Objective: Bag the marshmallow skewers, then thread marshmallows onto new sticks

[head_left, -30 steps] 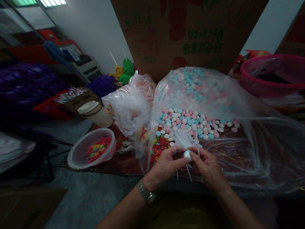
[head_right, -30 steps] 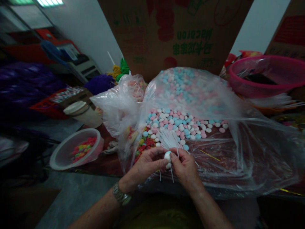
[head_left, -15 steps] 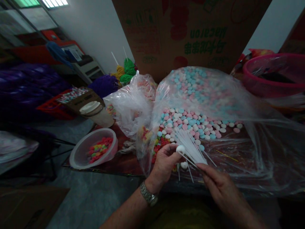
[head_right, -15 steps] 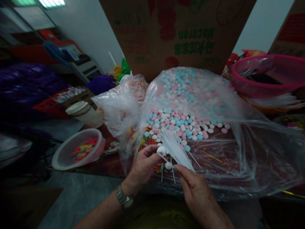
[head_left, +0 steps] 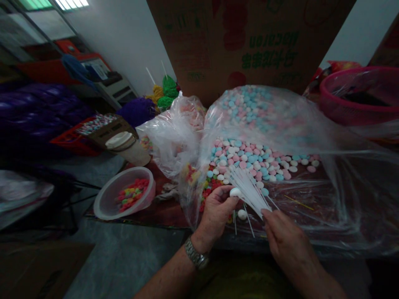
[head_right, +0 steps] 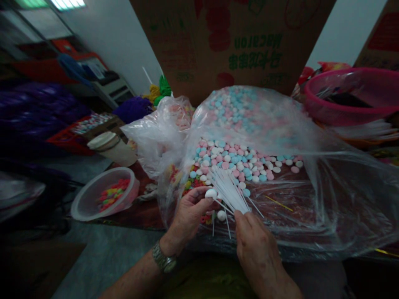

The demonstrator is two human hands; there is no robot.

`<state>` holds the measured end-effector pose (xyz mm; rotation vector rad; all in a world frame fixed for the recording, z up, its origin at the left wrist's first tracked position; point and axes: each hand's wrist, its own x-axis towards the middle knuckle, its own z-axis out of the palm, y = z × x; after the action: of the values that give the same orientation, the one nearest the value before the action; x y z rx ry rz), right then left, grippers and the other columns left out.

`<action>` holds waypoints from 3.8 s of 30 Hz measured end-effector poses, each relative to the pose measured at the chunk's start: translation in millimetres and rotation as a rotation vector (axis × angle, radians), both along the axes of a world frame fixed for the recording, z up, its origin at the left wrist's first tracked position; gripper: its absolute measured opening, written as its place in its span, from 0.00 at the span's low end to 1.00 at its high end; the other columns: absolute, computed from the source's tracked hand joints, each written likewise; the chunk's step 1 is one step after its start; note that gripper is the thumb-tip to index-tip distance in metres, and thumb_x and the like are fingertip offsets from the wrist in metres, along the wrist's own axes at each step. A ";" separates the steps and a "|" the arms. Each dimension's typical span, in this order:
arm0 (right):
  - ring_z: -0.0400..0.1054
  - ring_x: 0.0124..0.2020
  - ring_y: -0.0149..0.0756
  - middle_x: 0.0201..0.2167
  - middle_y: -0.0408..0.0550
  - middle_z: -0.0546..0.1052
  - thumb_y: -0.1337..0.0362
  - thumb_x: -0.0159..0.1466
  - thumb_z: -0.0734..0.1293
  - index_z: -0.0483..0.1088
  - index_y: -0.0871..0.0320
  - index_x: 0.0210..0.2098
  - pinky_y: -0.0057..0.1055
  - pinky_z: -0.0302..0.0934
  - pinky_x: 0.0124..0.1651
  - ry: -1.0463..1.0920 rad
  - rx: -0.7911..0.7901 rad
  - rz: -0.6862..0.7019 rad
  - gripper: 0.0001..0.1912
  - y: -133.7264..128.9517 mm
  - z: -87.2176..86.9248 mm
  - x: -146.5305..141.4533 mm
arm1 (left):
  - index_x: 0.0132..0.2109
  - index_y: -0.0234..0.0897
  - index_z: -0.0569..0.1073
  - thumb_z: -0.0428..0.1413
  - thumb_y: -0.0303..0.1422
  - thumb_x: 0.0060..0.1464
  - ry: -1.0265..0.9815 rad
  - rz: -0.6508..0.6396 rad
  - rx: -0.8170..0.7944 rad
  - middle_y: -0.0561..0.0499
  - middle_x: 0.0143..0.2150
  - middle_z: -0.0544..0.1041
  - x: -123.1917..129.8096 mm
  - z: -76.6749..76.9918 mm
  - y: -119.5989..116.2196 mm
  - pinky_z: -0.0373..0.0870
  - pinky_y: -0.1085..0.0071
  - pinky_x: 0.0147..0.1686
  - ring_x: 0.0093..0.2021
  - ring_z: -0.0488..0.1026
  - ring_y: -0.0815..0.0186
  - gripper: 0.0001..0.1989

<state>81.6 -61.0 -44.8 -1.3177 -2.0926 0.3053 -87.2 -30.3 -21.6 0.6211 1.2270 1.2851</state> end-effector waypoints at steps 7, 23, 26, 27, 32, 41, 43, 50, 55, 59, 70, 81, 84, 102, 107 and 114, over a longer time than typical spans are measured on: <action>0.72 0.26 0.33 0.26 0.42 0.77 0.60 0.59 0.64 0.62 0.55 0.33 0.31 0.68 0.30 1.191 -0.596 -0.181 0.07 33.6 49.6 3.5 | 0.38 0.33 0.69 0.61 0.29 0.42 -0.197 -0.116 -0.089 0.49 0.30 0.77 0.5 -3.5 -0.2 0.71 0.70 0.30 0.28 0.76 0.64 0.13; 0.70 0.42 0.38 0.39 0.48 0.77 0.65 0.61 0.63 0.73 0.54 0.34 0.34 0.64 0.45 0.966 -0.612 0.312 0.06 9.1 43.3 18.9 | 0.34 0.32 0.71 0.61 0.26 0.40 -0.420 -0.149 -0.071 0.48 0.29 0.77 -3.8 6.1 2.4 0.71 0.71 0.28 0.27 0.75 0.66 0.10; 0.68 0.47 0.42 0.40 0.50 0.77 0.63 0.63 0.61 0.75 0.55 0.35 0.38 0.61 0.50 0.830 -0.639 0.425 0.10 4.0 47.8 23.5 | 0.34 0.31 0.71 0.63 0.27 0.38 -0.321 -0.112 -0.034 0.49 0.28 0.76 -6.5 4.1 2.5 0.70 0.71 0.29 0.27 0.75 0.66 0.13; 0.70 0.42 0.40 0.36 0.50 0.77 0.62 0.63 0.60 0.75 0.56 0.34 0.36 0.63 0.46 0.801 -0.663 0.394 0.12 4.2 46.9 19.1 | 0.34 0.31 0.71 0.63 0.28 0.38 -0.300 -0.108 -0.026 0.50 0.28 0.76 -5.7 3.4 2.2 0.70 0.71 0.29 0.27 0.75 0.66 0.13; 0.66 0.22 0.30 0.22 0.43 0.70 0.61 0.61 0.63 0.70 0.58 0.29 0.25 0.63 0.25 0.654 -0.472 0.119 0.08 10.2 33.0 -17.8 | 0.38 0.33 0.70 0.64 0.29 0.37 -0.234 -0.007 0.010 0.52 0.28 0.76 0.8 -1.3 1.1 0.70 0.72 0.28 0.25 0.74 0.68 0.17; 0.70 0.39 0.35 0.37 0.52 0.75 0.74 0.62 0.54 0.66 0.60 0.48 0.29 0.66 0.41 0.196 0.019 0.217 0.17 11.5 16.2 -16.7 | 0.37 0.32 0.72 0.62 0.30 0.39 -0.029 0.017 -0.006 0.51 0.29 0.76 -1.8 -1.5 3.0 0.65 0.78 0.22 0.25 0.72 0.69 0.14; 0.71 0.38 0.37 0.35 0.52 0.75 0.74 0.62 0.53 0.67 0.61 0.46 0.31 0.66 0.40 0.065 0.008 0.158 0.18 10.3 14.5 -17.9 | 0.36 0.32 0.73 0.61 0.30 0.40 0.041 0.021 0.026 0.51 0.28 0.76 -0.3 -2.2 3.2 0.66 0.77 0.24 0.25 0.72 0.70 0.12; 0.71 0.33 0.37 0.34 0.51 0.75 0.76 0.60 0.54 0.69 0.58 0.40 0.29 0.62 0.33 -0.316 -0.056 0.003 0.16 7.7 26.7 -26.1 | 0.38 0.35 0.76 0.59 0.28 0.42 0.331 0.025 0.162 0.50 0.32 0.78 -2.2 -15.3 -0.9 0.70 0.74 0.31 0.30 0.73 0.67 0.12; 0.70 0.26 0.33 0.30 0.47 0.74 0.79 0.57 0.56 0.67 0.57 0.39 0.27 0.56 0.26 -0.462 -0.100 -0.012 0.16 6.2 38.3 -32.3 | 0.41 0.38 0.78 0.58 0.26 0.44 0.528 -0.011 0.265 0.51 0.32 0.79 -2.7 -18.8 -6.7 0.70 0.74 0.33 0.30 0.73 0.66 0.14; 0.70 0.27 0.34 0.29 0.45 0.73 0.79 0.57 0.57 0.67 0.58 0.35 0.28 0.55 0.27 -0.490 -0.129 -0.010 0.14 8.5 30.6 -36.1 | 0.41 0.39 0.78 0.55 0.24 0.44 0.611 -0.016 0.269 0.51 0.32 0.79 2.7 -18.9 -12.2 0.69 0.72 0.33 0.30 0.73 0.65 0.16; 0.71 0.25 0.36 0.26 0.47 0.75 0.78 0.58 0.55 0.66 0.57 0.31 0.28 0.52 0.25 -0.553 -0.204 -0.013 0.13 -0.8 7.5 -19.2 | 0.42 0.40 0.76 0.53 0.27 0.49 0.707 -0.167 0.337 0.45 0.36 0.76 3.3 -24.8 -19.2 0.63 0.67 0.45 0.37 0.71 0.59 0.13; 0.66 0.21 0.33 0.20 0.43 0.73 0.55 0.63 0.54 0.71 0.58 0.33 0.26 0.59 0.24 0.154 -0.394 -0.023 0.18 21.5 -13.3 -15.3 | 0.50 0.42 0.71 0.51 0.32 0.54 1.026 -0.162 0.337 0.46 0.38 0.74 -32.3 -5.0 -23.0 0.61 0.70 0.41 0.38 0.69 0.60 0.16; 0.65 0.20 0.34 0.18 0.43 0.71 0.54 0.62 0.56 0.72 0.59 0.31 0.26 0.59 0.23 0.213 -0.529 0.018 0.19 20.1 -7.1 -12.2 | 0.36 0.39 0.76 0.52 0.30 0.52 1.245 -0.213 0.231 0.45 0.33 0.72 -64.7 -7.4 -13.8 0.61 0.67 0.41 0.36 0.68 0.59 0.08; 0.70 0.31 0.37 0.31 0.49 0.76 0.67 0.64 0.52 0.69 0.58 0.38 0.29 0.59 0.33 -0.159 -0.290 0.103 0.15 15.9 0.1 -40.2 | 0.31 0.31 0.74 0.63 0.30 0.38 0.086 0.005 -0.060 0.51 0.23 0.77 -41.2 -7.7 0.0 0.69 0.74 0.25 0.23 0.73 0.68 0.10; 0.70 0.30 0.35 0.31 0.47 0.76 0.69 0.64 0.53 0.68 0.57 0.37 0.28 0.57 0.31 -0.200 -0.252 0.065 0.13 10.2 8.4 -40.7 | 0.31 0.31 0.74 0.64 0.32 0.39 -0.029 -0.008 -0.072 0.51 0.24 0.77 -38.9 -12.8 -4.2 0.72 0.71 0.25 0.23 0.74 0.66 0.11; 0.70 0.30 0.35 0.29 0.46 0.75 0.70 0.64 0.54 0.68 0.57 0.35 0.28 0.55 0.30 -0.224 -0.248 0.057 0.12 6.8 6.9 -39.6 | 0.31 0.30 0.74 0.64 0.30 0.39 0.008 0.035 -0.022 0.51 0.22 0.76 -29.7 -10.8 -6.0 0.72 0.74 0.24 0.22 0.73 0.68 0.10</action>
<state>42.0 -54.2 -37.8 -1.4956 -2.3416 0.4742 -116.9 -36.3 -32.3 0.5918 1.2614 1.2978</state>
